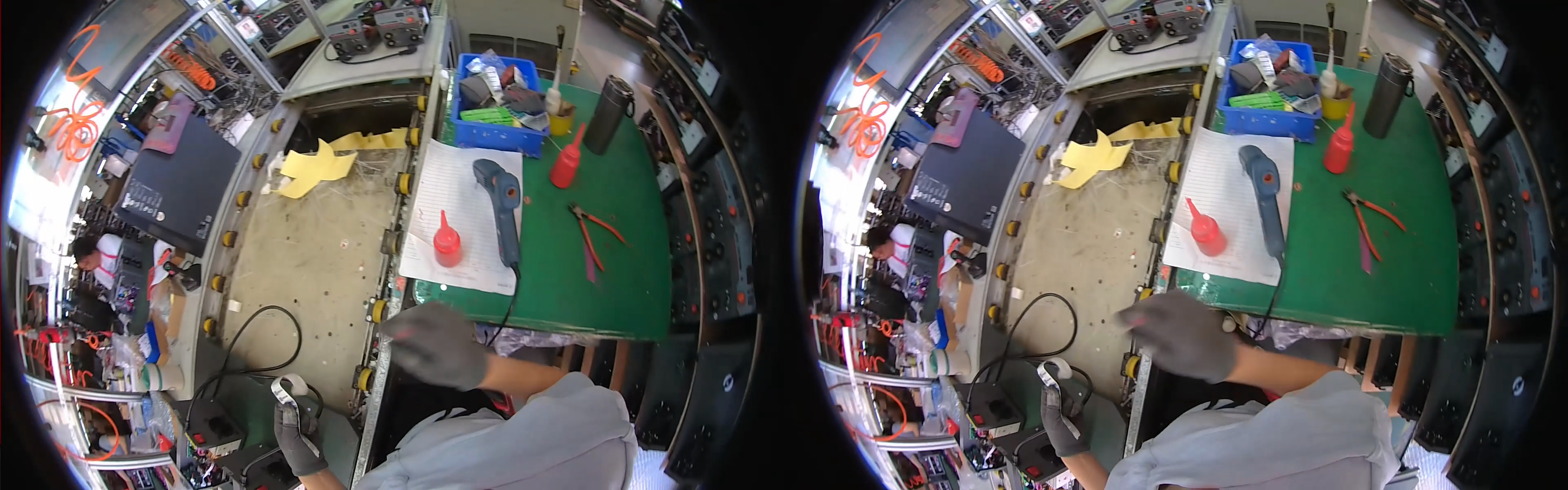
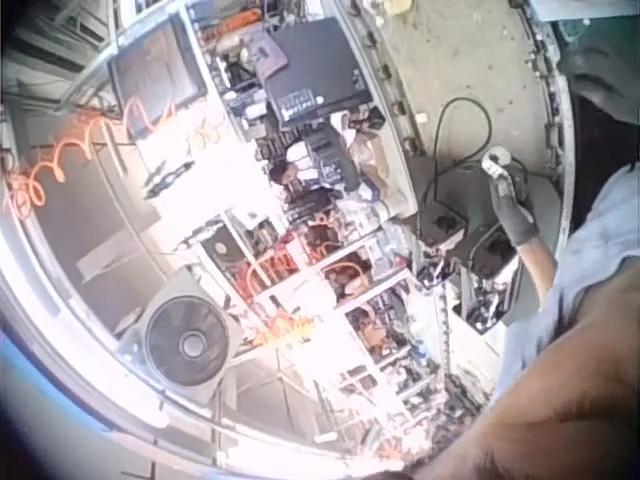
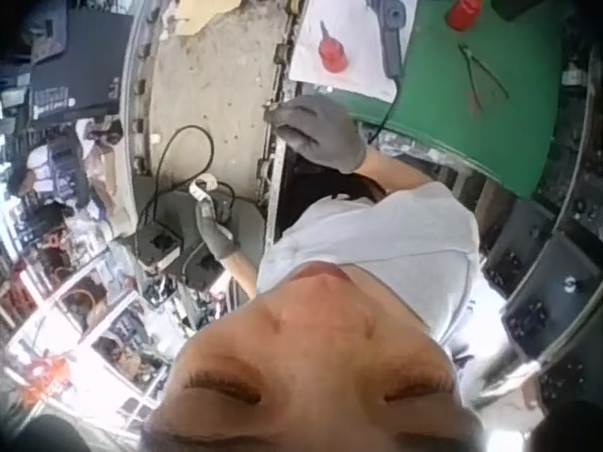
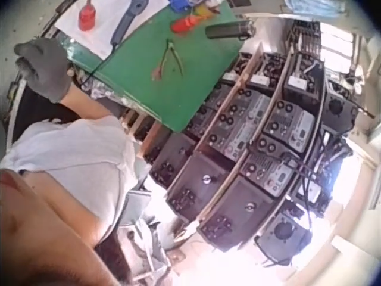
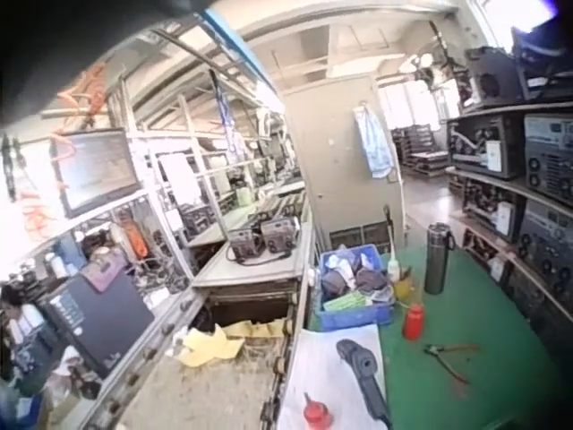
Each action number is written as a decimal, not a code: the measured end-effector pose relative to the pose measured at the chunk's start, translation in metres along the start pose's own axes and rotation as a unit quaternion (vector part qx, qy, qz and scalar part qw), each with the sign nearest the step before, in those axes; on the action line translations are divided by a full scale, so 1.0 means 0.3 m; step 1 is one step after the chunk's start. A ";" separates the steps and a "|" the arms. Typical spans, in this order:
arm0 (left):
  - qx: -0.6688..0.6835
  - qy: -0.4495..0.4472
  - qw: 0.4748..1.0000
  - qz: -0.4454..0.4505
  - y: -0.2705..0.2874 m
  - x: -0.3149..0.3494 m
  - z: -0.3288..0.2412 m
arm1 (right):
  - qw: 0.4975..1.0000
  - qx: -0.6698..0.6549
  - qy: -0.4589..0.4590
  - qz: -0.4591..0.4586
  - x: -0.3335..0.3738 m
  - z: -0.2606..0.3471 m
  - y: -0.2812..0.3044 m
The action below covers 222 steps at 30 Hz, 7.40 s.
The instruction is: Assembling electronic inverters by screwing the casing, applying labels, and scanning serial numbers.
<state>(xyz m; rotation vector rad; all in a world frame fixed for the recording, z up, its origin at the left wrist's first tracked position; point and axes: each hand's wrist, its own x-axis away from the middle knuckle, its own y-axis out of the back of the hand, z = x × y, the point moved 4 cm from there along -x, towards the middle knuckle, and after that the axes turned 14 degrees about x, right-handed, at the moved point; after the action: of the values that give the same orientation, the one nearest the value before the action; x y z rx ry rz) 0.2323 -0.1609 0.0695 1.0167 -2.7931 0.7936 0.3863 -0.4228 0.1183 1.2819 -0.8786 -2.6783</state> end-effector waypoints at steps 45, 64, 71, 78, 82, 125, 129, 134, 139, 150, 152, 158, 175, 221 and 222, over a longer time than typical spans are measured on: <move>0.074 0.066 0.993 -0.070 0.136 -0.233 0.395 | 0.977 -0.005 -0.116 0.178 -0.980 0.468 -2.262; 0.105 -0.020 0.993 0.050 0.061 -0.133 0.203 | 0.742 -0.378 -0.354 0.426 -0.088 0.136 -0.551; -0.126 -0.015 0.988 0.086 0.066 0.047 0.152 | 0.620 -0.450 -0.419 0.487 0.181 0.145 -0.399; -0.228 -0.116 0.966 0.031 0.143 0.131 0.099 | 0.619 -0.434 -0.312 0.576 0.144 0.298 -0.496; -0.122 -0.081 0.989 0.000 0.187 0.130 0.126 | 0.684 -0.388 -0.280 0.550 0.113 0.367 -0.527; -0.260 -0.189 0.946 -0.034 0.149 0.048 0.180 | 0.473 -0.366 -0.539 0.593 0.269 0.301 -0.369; -0.267 -0.184 0.945 -0.041 0.144 0.049 0.174 | 0.463 -0.373 -0.542 0.595 0.272 0.296 -0.373; -0.237 -0.196 0.951 -0.035 0.149 0.045 0.188 | 0.449 -0.388 -0.545 0.592 0.269 0.305 -0.374; -0.230 -0.174 0.957 -0.024 0.140 0.048 0.173 | 0.441 -0.391 -0.551 0.591 0.277 0.298 -0.377; -0.237 -0.174 0.955 -0.035 0.144 0.043 0.179 | 0.432 -0.408 -0.567 0.571 0.283 0.299 -0.361; -0.225 -0.181 0.957 -0.034 0.142 0.042 0.179 | 0.435 -0.406 -0.566 0.571 0.283 0.296 -0.358; -0.267 -0.197 0.943 -0.034 0.154 0.041 0.185 | 0.421 -0.425 -0.559 0.575 0.288 0.297 -0.356; -0.090 -0.005 0.996 0.010 0.161 0.054 0.195 | 0.604 -0.396 -0.445 0.529 0.189 0.279 -0.406; -0.172 -0.082 0.981 -0.027 0.148 0.077 0.170 | 0.491 -0.346 -0.535 0.594 0.279 0.294 -0.338; -0.173 -0.083 0.981 -0.028 0.147 0.077 0.175 | 0.497 -0.350 -0.538 0.584 0.277 0.285 -0.336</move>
<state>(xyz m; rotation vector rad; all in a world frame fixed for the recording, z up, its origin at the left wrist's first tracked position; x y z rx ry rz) 0.1931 -0.1715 0.0096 1.1311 -2.8779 0.2101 0.2893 -0.3209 0.0511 -1.0443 -0.2224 -1.7793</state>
